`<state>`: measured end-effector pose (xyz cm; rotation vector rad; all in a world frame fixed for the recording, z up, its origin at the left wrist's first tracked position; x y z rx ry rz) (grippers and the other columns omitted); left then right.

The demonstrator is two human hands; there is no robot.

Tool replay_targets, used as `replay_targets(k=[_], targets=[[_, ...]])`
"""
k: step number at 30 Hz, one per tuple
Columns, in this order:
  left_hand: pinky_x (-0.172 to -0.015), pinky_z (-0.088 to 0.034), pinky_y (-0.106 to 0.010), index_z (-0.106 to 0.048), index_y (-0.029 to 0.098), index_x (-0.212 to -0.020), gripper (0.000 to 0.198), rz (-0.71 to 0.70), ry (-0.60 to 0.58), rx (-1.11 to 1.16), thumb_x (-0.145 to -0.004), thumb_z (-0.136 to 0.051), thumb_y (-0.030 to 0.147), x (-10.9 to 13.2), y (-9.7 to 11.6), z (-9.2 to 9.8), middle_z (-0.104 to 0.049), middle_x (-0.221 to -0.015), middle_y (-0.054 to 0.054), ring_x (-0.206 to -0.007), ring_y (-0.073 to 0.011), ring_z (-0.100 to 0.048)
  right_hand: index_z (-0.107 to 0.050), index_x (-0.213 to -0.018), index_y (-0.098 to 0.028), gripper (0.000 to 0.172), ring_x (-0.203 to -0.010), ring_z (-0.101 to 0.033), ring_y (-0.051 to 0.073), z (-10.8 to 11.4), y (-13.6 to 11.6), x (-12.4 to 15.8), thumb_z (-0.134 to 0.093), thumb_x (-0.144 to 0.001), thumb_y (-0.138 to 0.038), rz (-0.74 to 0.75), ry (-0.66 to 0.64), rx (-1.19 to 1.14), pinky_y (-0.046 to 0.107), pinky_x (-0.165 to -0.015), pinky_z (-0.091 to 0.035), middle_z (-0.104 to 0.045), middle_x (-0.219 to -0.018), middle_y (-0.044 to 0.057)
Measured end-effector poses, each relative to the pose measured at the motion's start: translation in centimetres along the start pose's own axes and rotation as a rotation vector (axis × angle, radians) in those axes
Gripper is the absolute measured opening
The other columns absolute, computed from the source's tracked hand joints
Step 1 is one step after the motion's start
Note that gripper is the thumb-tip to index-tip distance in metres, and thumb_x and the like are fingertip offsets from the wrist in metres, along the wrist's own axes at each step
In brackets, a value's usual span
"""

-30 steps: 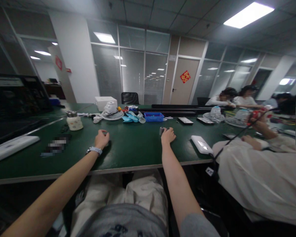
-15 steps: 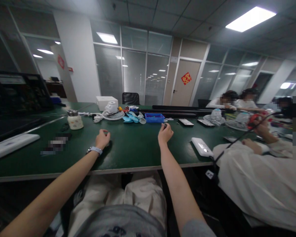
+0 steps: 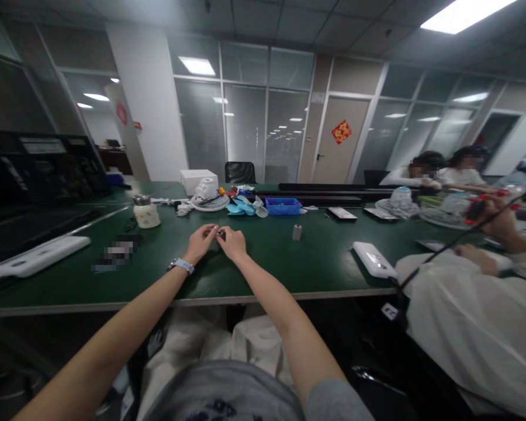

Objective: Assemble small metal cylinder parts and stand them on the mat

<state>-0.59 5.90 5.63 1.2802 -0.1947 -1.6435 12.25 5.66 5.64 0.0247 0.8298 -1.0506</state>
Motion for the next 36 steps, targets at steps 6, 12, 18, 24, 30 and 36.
replay_targets(k=[6,12,18,24,30,36], targets=[[-0.075,-0.049,-0.028,-0.07,0.018,-0.099,0.035,-0.028,-0.01,0.039,-0.084,-0.055,0.046,0.1,0.5,-0.2,-0.072,-0.092,-0.007,-0.079,-0.0175,-0.064,-0.051,-0.118,-0.023,0.032,-0.091,-0.065,0.021,-1.4,-0.1,0.2,-0.054,-0.089,-0.037,-0.108,-0.085,-0.022,0.03,-0.076,-0.046,-0.069,-0.106,0.006],[-0.078,-0.048,-0.029,-0.062,0.02,-0.111,0.038,0.036,0.1,0.02,-0.079,-0.063,0.041,0.5,0.8,1.0,-0.074,-0.088,-0.004,-0.083,-0.0181,-0.068,-0.05,-0.12,-0.023,0.042,-0.089,-0.066,0.019,-1.5,0.6,0.6,-0.064,-0.082,-0.035,-0.107,-0.161,-0.155,0.027,-0.073,-0.048,-0.07,-0.1,0.003],[-0.075,-0.047,-0.027,-0.058,0.022,-0.103,0.036,0.067,0.178,0.012,-0.075,-0.068,0.042,0.6,1.8,1.8,-0.075,-0.08,-0.002,-0.081,-0.0181,-0.069,-0.063,-0.102,-0.022,0.035,-0.092,-0.065,0.023,-1.6,0.4,0.5,-0.064,-0.08,-0.049,-0.122,-0.2,-0.017,0.029,-0.074,-0.048,-0.07,-0.101,0.006],[-0.078,-0.046,-0.028,-0.054,0.022,-0.109,0.042,0.297,0.306,-0.047,-0.076,-0.067,0.045,0.6,-2.1,3.0,-0.075,-0.086,-0.004,-0.087,-0.019,-0.069,-0.063,-0.104,-0.023,0.042,-0.088,-0.066,0.021,-0.9,1.4,0.8,-0.062,-0.079,-0.056,-0.174,-0.135,-0.039,0.028,-0.073,-0.048,-0.071,-0.097,0.005],[-0.078,-0.046,-0.029,-0.063,0.024,-0.099,0.032,0.467,-0.021,-0.23,-0.072,-0.072,0.038,1.0,-5.1,0.9,-0.076,-0.085,-0.003,-0.093,-0.0215,-0.068,-0.066,-0.101,-0.021,0.041,-0.086,-0.066,0.02,-0.6,2.9,1.0,-0.067,-0.075,-0.053,-0.219,-0.092,-0.14,0.028,-0.073,-0.049,-0.071,-0.094,0.006],[-0.081,-0.045,-0.029,-0.062,0.022,-0.11,0.039,0.405,-0.038,-0.26,-0.078,-0.065,0.043,0.6,-4.8,0.5,-0.075,-0.096,-0.006,-0.1,-0.0223,-0.065,-0.068,-0.083,-0.016,0.036,-0.076,-0.068,0.018,-1.2,5.6,0.5,-0.062,-0.08,-0.051,-0.443,-0.035,-0.57,0.024,-0.065,-0.051,-0.071,-0.082,0.005]])
Point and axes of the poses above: each hand's wrist, its own x-axis away from the middle knuckle, its own z-axis out of the back of the hand, y = z × x, the point moved 8 cm from there along -x, towards the middle knuckle
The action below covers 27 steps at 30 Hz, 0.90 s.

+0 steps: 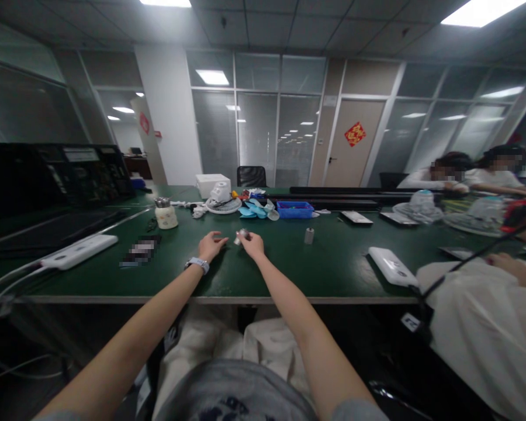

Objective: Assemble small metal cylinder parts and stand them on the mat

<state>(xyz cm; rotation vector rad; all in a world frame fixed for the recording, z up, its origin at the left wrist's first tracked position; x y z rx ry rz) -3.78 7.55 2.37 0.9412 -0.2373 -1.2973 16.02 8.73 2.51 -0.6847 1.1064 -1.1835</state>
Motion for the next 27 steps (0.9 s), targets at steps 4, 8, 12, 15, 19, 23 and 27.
replay_targets(k=[4,8,12,15,19,23,27], targets=[[-0.081,-0.045,-0.033,-0.063,0.019,-0.107,0.037,0.02,0.093,0.011,-0.087,-0.049,0.047,-0.4,-0.5,0.4,-0.072,-0.106,-0.012,-0.1,-0.026,-0.064,-0.064,-0.08,-0.013,0.033,-0.065,-0.069,0.015,0.8,2.2,-1.0,-0.06,-0.084,-0.046,-0.268,0.034,-0.4,0.018,-0.049,-0.047,-0.069,-0.073,0.006],[-0.079,-0.046,-0.036,-0.063,0.019,-0.102,0.034,0.037,0.12,0.014,-0.088,-0.045,0.045,-0.4,-0.7,0.6,-0.071,-0.101,-0.014,-0.097,-0.0285,-0.065,-0.061,-0.076,-0.014,0.035,-0.061,-0.068,0.014,2.0,2.7,-1.0,-0.056,-0.086,-0.047,-0.327,0.096,-0.462,0.017,-0.045,-0.043,-0.067,-0.07,0.006],[-0.079,-0.046,-0.036,-0.061,0.019,-0.101,0.035,0.036,0.121,0.009,-0.089,-0.042,0.045,-0.4,-0.6,0.7,-0.071,-0.1,-0.016,-0.096,-0.0283,-0.065,-0.065,-0.081,-0.016,0.041,-0.069,-0.067,0.017,5.2,0.5,-0.1,-0.056,-0.081,-0.057,-0.068,0.216,-0.08,0.023,-0.057,-0.047,-0.069,-0.076,0.005],[-0.078,-0.046,-0.036,-0.061,0.019,-0.1,0.037,0.046,0.119,0.008,-0.091,-0.039,0.046,-0.4,-0.5,0.8,-0.071,-0.099,-0.017,-0.095,-0.0286,-0.065,-0.066,-0.094,-0.018,0.047,-0.079,-0.064,0.019,8.8,-2.0,1.1,-0.051,-0.082,-0.061,0.226,0.385,0.283,0.028,-0.073,-0.047,-0.069,-0.088,0.007],[-0.078,-0.046,-0.037,-0.06,0.018,-0.101,0.038,0.051,0.114,0.017,-0.091,-0.038,0.047,-0.3,-0.3,0.8,-0.071,-0.098,-0.017,-0.096,-0.0297,-0.065,-0.059,-0.114,-0.014,0.05,-0.097,-0.059,0.024,15.1,-2.2,2.1,-0.046,-0.088,-0.055,0.362,0.652,0.533,0.035,-0.091,-0.04,-0.064,-0.106,0.014],[-0.078,-0.046,-0.039,-0.059,0.018,-0.102,0.039,0.06,0.108,0.022,-0.091,-0.038,0.048,-0.1,-0.1,0.8,-0.071,-0.098,-0.017,-0.095,-0.0313,-0.065,-0.053,-0.117,-0.01,0.048,-0.108,-0.055,0.028,22.8,1.5,2.5,-0.04,-0.092,-0.048,0.149,0.938,0.557,0.04,-0.095,-0.035,-0.06,-0.114,0.018],[-0.078,-0.046,-0.039,-0.059,0.019,-0.101,0.038,0.067,0.107,0.008,-0.09,-0.038,0.049,-0.2,-0.2,0.7,-0.071,-0.097,-0.016,-0.095,-0.0313,-0.065,-0.052,-0.116,-0.012,0.042,-0.115,-0.051,0.031,27.8,6.3,3.2,-0.041,-0.091,-0.043,-0.208,1.007,0.503,0.044,-0.097,-0.034,-0.058,-0.119,0.02]])
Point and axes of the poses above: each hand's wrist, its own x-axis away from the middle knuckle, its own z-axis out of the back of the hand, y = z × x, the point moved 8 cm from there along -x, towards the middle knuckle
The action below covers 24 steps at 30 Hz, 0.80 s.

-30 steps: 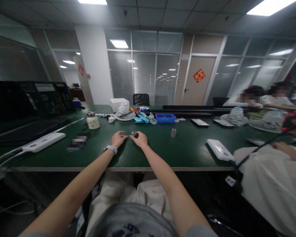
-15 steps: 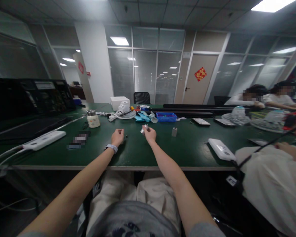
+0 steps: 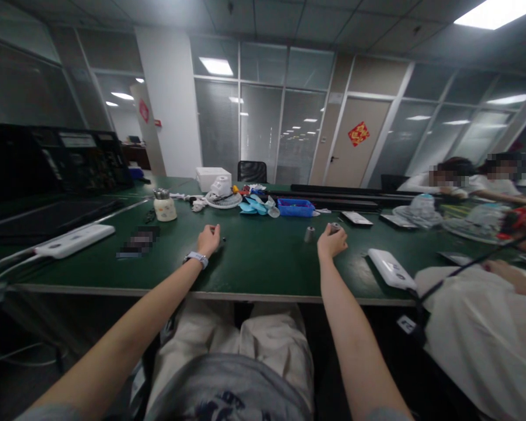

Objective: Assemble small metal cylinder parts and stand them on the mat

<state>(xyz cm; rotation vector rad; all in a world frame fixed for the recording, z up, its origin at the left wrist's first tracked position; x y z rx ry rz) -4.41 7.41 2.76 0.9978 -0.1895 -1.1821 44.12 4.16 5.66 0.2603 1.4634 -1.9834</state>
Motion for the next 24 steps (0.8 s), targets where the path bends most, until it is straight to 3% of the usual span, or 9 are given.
replay_targets(k=[4,9,12,14,16,18,19,21,24], targets=[[-0.078,-0.046,-0.04,-0.059,0.019,-0.101,0.038,-0.006,-0.001,-0.016,-0.09,-0.038,0.05,-0.1,-0.2,-0.1,-0.071,-0.095,-0.016,-0.095,-0.0316,-0.065,-0.052,-0.115,-0.013,0.038,-0.114,-0.053,0.031,-1.3,3.1,-0.3,-0.048,-0.087,-0.039,-0.214,-0.161,0.07,0.045,-0.095,-0.037,-0.055,-0.121,0.022],[-0.079,-0.046,-0.039,-0.058,0.019,-0.1,0.037,0.006,0.004,0.008,-0.09,-0.038,0.049,-0.1,-0.3,0.1,-0.07,-0.098,-0.017,-0.097,-0.0311,-0.064,-0.049,-0.119,-0.014,0.044,-0.116,-0.051,0.032,-1.4,2.8,0.6,-0.057,-0.08,-0.032,-0.241,-0.196,0.082,0.046,-0.097,-0.037,-0.052,-0.122,0.022],[-0.078,-0.046,-0.038,-0.058,0.019,-0.103,0.033,0.025,0.025,0.035,-0.091,-0.038,0.043,0.0,-0.1,0.5,-0.07,-0.099,-0.018,-0.096,-0.0304,-0.064,-0.038,-0.13,-0.011,0.059,-0.128,-0.039,0.032,1.0,-0.4,1.9,-0.057,-0.076,-0.024,-0.095,-0.035,0.07,0.05,-0.104,-0.029,-0.042,-0.132,0.025],[-0.078,-0.046,-0.038,-0.057,0.018,-0.104,0.03,0.051,0.044,0.047,-0.091,-0.037,0.036,0.0,-0.2,0.8,-0.07,-0.099,-0.018,-0.095,-0.0306,-0.065,-0.036,-0.132,-0.011,0.057,-0.133,-0.031,0.03,2.1,-4.9,4.4,-0.052,-0.079,-0.023,0.192,0.024,0.001,0.051,-0.107,-0.023,-0.04,-0.136,0.023],[-0.078,-0.045,-0.039,-0.057,0.018,-0.104,0.028,0.077,0.066,0.058,-0.09,-0.036,0.031,0.0,-0.4,1.0,-0.07,-0.097,-0.018,-0.094,-0.0308,-0.065,-0.043,-0.13,-0.015,0.045,-0.131,-0.033,0.026,0.8,-10.2,8.8,-0.046,-0.086,-0.026,0.543,-0.142,-0.097,0.049,-0.109,-0.022,-0.045,-0.133,0.017],[-0.078,-0.045,-0.038,-0.058,0.019,-0.103,0.027,0.09,0.089,0.072,-0.09,-0.036,0.029,-0.1,-0.5,1.3,-0.07,-0.096,-0.017,-0.093,-0.0302,-0.065,-0.053,-0.124,-0.021,0.037,-0.123,-0.043,0.022,-2.2,-14.4,14.7,-0.046,-0.089,-0.032,0.795,-0.465,-0.152,0.045,-0.109,-0.024,-0.055,-0.124,0.011],[-0.079,-0.045,-0.038,-0.058,0.019,-0.102,0.026,0.094,0.1,0.077,-0.09,-0.037,0.029,0.0,-0.6,1.4,-0.07,-0.096,-0.016,-0.093,-0.0298,-0.065,-0.057,-0.121,-0.023,0.036,-0.12,-0.046,0.022,-3.9,-15.7,17.4,-0.049,-0.089,-0.036,0.824,-0.598,-0.147,0.044,-0.108,-0.025,-0.058,-0.12,0.009],[-0.079,-0.046,-0.038,-0.058,0.019,-0.102,0.026,0.094,0.113,0.079,-0.089,-0.037,0.029,0.0,-0.7,1.5,-0.07,-0.095,-0.016,-0.093,-0.0295,-0.065,-0.063,-0.117,-0.027,0.04,-0.12,-0.047,0.024,-7.3,-17.0,21.5,-0.057,-0.083,-0.048,0.743,-0.782,-0.082,0.045,-0.105,-0.029,-0.06,-0.12,0.008],[-0.078,-0.046,-0.038,-0.057,0.019,-0.102,0.026,0.078,0.102,0.068,-0.089,-0.036,0.028,0.1,-0.5,1.5,-0.07,-0.095,-0.016,-0.093,-0.0298,-0.065,-0.068,-0.11,-0.032,0.044,-0.124,-0.044,0.029,-10.7,-18.1,25.3,-0.064,-0.075,-0.058,0.61,-0.907,0.005,0.05,-0.104,-0.027,-0.059,-0.125,0.008]])
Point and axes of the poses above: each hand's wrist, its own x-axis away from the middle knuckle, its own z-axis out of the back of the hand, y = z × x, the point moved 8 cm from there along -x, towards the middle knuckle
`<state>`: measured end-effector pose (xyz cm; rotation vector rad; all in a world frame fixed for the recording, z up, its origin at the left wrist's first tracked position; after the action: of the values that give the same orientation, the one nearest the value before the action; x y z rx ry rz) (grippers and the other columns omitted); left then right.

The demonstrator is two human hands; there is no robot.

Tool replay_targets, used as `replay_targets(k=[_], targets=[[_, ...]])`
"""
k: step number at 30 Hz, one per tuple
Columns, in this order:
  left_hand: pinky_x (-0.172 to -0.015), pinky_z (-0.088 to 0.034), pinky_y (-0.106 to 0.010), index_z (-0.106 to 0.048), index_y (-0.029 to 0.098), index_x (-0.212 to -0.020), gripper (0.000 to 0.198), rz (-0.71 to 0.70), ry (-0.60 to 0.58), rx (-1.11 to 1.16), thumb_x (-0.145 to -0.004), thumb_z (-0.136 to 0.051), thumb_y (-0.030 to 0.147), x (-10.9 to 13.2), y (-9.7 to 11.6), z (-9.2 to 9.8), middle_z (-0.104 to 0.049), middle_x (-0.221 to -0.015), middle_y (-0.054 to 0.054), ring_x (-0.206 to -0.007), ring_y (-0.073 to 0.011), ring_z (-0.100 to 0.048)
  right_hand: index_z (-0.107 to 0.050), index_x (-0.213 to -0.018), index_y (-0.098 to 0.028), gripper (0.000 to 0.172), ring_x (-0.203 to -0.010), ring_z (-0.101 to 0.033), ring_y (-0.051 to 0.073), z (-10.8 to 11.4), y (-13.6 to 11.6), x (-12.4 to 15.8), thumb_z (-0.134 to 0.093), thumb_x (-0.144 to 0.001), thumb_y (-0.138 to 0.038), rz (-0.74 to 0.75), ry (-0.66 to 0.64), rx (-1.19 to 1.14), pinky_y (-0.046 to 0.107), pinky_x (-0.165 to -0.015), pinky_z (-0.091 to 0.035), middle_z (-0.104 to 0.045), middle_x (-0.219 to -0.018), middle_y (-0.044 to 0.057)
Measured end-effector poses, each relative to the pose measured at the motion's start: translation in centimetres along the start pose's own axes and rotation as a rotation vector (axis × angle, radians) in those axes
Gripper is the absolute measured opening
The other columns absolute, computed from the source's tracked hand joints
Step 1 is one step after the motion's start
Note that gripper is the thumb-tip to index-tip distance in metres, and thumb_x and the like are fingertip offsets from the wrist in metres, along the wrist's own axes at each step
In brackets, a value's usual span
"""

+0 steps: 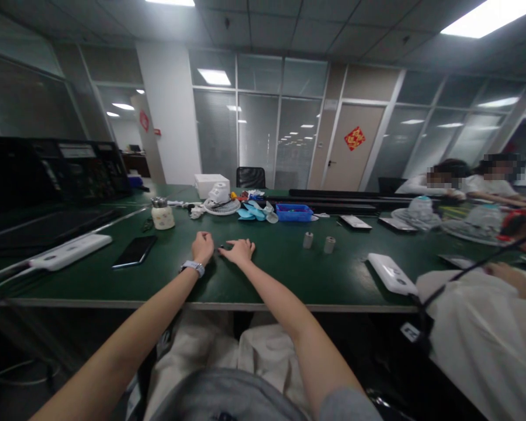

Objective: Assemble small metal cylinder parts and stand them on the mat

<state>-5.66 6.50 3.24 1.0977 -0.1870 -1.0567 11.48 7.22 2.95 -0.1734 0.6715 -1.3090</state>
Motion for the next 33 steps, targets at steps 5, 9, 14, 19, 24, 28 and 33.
replay_targets(k=[5,9,14,19,24,28,33], targets=[[-0.077,-0.045,-0.038,-0.056,0.02,-0.103,0.025,-0.007,-0.022,-0.015,-0.09,-0.036,0.028,0.1,0.2,-0.2,-0.07,-0.094,-0.016,-0.093,-0.0299,-0.065,-0.075,-0.091,-0.034,0.025,-0.112,-0.052,0.024,-1.2,-1.0,-0.8,-0.064,-0.078,-0.052,-0.045,0.008,-0.018,0.044,-0.1,-0.032,-0.067,-0.11,0.004],[-0.078,-0.045,-0.038,-0.057,0.02,-0.102,0.025,0.006,-0.021,-0.011,-0.09,-0.037,0.029,0.1,0.1,-0.3,-0.07,-0.094,-0.015,-0.093,-0.0296,-0.065,-0.073,-0.091,-0.027,0.022,-0.107,-0.054,0.021,2.8,0.3,-0.6,-0.059,-0.085,-0.042,0.098,0.102,-0.043,0.036,-0.096,-0.036,-0.067,-0.106,0.005],[-0.077,-0.045,-0.038,-0.057,0.02,-0.102,0.025,0.005,-0.034,-0.003,-0.09,-0.038,0.03,0.0,-0.2,-0.6,-0.069,-0.095,-0.016,-0.091,-0.0298,-0.065,-0.065,-0.11,-0.021,0.032,-0.107,-0.051,0.022,14.2,7.6,1.4,-0.042,-0.095,-0.037,0.152,0.512,0.037,0.036,-0.096,-0.034,-0.063,-0.111,0.009],[-0.076,-0.045,-0.037,-0.057,0.021,-0.102,0.023,0.005,-0.04,-0.019,-0.089,-0.04,0.031,0.1,-0.2,-0.6,-0.07,-0.094,-0.014,-0.089,-0.0289,-0.065,-0.068,-0.104,-0.019,0.03,-0.105,-0.052,0.028,22.1,20.3,4.8,-0.044,-0.092,-0.033,-0.349,0.79,0.175,0.041,-0.089,-0.036,-0.062,-0.108,0.014],[-0.076,-0.045,-0.034,-0.057,0.021,-0.102,0.023,0.01,-0.042,-0.048,-0.089,-0.04,0.029,0.2,-0.1,-0.5,-0.07,-0.094,-0.013,-0.09,-0.0271,-0.066,-0.07,-0.102,-0.021,0.025,-0.098,-0.056,0.028,22.4,25.2,5.9,-0.052,-0.088,-0.03,-0.578,0.716,0.183,0.039,-0.081,-0.039,-0.061,-0.102,0.014],[-0.076,-0.045,-0.033,-0.057,0.021,-0.102,0.022,0.016,-0.045,-0.071,-0.089,-0.041,0.028,0.2,-0.1,-0.6,-0.071,-0.096,-0.012,-0.09,-0.0261,-0.066,-0.07,-0.103,-0.022,0.024,-0.095,-0.057,0.027,22.0,25.3,5.6,-0.053,-0.088,-0.03,-0.623,0.688,0.173,0.037,-0.081,-0.04,-0.059,-0.105,0.013],[-0.076,-0.045,-0.033,-0.057,0.021,-0.102,0.022,0.009,-0.044,-0.071,-0.089,-0.042,0.027,0.3,0.0,-0.6,-0.071,-0.095,-0.012,-0.09,-0.026,-0.066,-0.068,-0.105,-0.018,0.027,-0.096,-0.057,0.027,21.9,25.5,5.5,-0.05,-0.089,-0.03,-0.599,0.701,0.151,0.036,-0.082,-0.041,-0.056,-0.109,0.016]])
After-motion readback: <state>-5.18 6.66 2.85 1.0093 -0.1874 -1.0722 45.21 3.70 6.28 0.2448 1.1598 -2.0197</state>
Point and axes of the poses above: each hand's wrist, its own x-axis away from the middle knuckle, its own z-axis out of the back of the hand, y = z × x, the point moved 8 cm from there along -x, towards the middle knuckle
